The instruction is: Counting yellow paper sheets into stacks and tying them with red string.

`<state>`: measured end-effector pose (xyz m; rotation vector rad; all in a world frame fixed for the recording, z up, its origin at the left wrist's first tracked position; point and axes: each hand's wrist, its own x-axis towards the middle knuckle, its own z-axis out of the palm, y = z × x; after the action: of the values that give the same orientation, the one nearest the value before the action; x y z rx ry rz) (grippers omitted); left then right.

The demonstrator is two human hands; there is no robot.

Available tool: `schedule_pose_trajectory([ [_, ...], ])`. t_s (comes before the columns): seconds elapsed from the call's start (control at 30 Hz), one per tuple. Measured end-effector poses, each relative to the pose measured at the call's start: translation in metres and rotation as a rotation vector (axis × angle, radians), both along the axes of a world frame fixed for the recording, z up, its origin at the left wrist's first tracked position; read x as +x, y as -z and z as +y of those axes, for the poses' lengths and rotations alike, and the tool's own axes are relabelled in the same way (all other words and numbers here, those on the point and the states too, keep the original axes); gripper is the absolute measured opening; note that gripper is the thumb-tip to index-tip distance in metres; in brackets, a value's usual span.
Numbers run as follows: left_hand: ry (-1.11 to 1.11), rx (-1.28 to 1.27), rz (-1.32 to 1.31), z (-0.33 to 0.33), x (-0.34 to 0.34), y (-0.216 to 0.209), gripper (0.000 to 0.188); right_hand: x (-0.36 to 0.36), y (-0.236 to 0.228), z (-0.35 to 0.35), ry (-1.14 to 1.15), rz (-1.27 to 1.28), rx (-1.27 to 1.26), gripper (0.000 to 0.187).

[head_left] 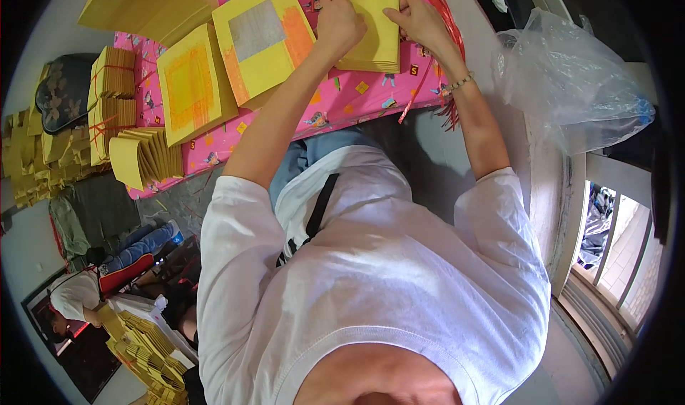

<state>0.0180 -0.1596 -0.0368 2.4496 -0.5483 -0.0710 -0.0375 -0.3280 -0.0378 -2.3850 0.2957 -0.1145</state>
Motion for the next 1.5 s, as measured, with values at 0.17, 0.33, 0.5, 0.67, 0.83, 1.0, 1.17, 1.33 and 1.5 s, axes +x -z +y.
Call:
schedule_pose_trajectory([
  [0.17,0.001,0.04,-0.704,0.0,-0.015,0.0,0.041,-0.004,0.003,-0.001,0.023,-0.015,-0.116,0.043],
  [0.33,0.198,0.075,-0.472,-0.001,-0.011,0.017,0.031,-0.013,0.011,0.003,0.091,-0.138,0.122,0.036],
  [0.5,0.222,0.066,-0.441,0.003,-0.005,0.02,0.029,-0.063,0.014,0.009,0.145,-0.508,-0.044,0.019],
  [0.67,0.255,0.023,-0.453,0.005,-0.004,0.02,0.029,-0.123,0.032,0.033,0.115,-0.511,-0.277,0.02],
  [0.83,0.256,0.046,-0.446,0.004,-0.003,0.02,0.028,-0.143,0.045,0.051,0.07,-0.458,-0.277,0.033],
  [1.0,0.272,0.034,-0.462,0.004,-0.003,0.022,0.028,-0.146,0.05,0.058,0.064,-0.44,-0.336,0.04],
  [1.17,0.245,0.083,-0.463,0.004,-0.006,0.021,0.029,-0.148,0.055,0.06,0.033,-0.435,-0.401,0.04],
  [1.33,0.272,0.076,-0.461,0.005,-0.003,0.025,0.03,-0.146,0.05,0.06,0.051,-0.434,-0.304,0.039],
  [1.5,0.239,0.081,-0.462,0.003,-0.006,0.023,0.029,-0.146,0.047,0.064,0.038,-0.478,-0.288,0.042],
])
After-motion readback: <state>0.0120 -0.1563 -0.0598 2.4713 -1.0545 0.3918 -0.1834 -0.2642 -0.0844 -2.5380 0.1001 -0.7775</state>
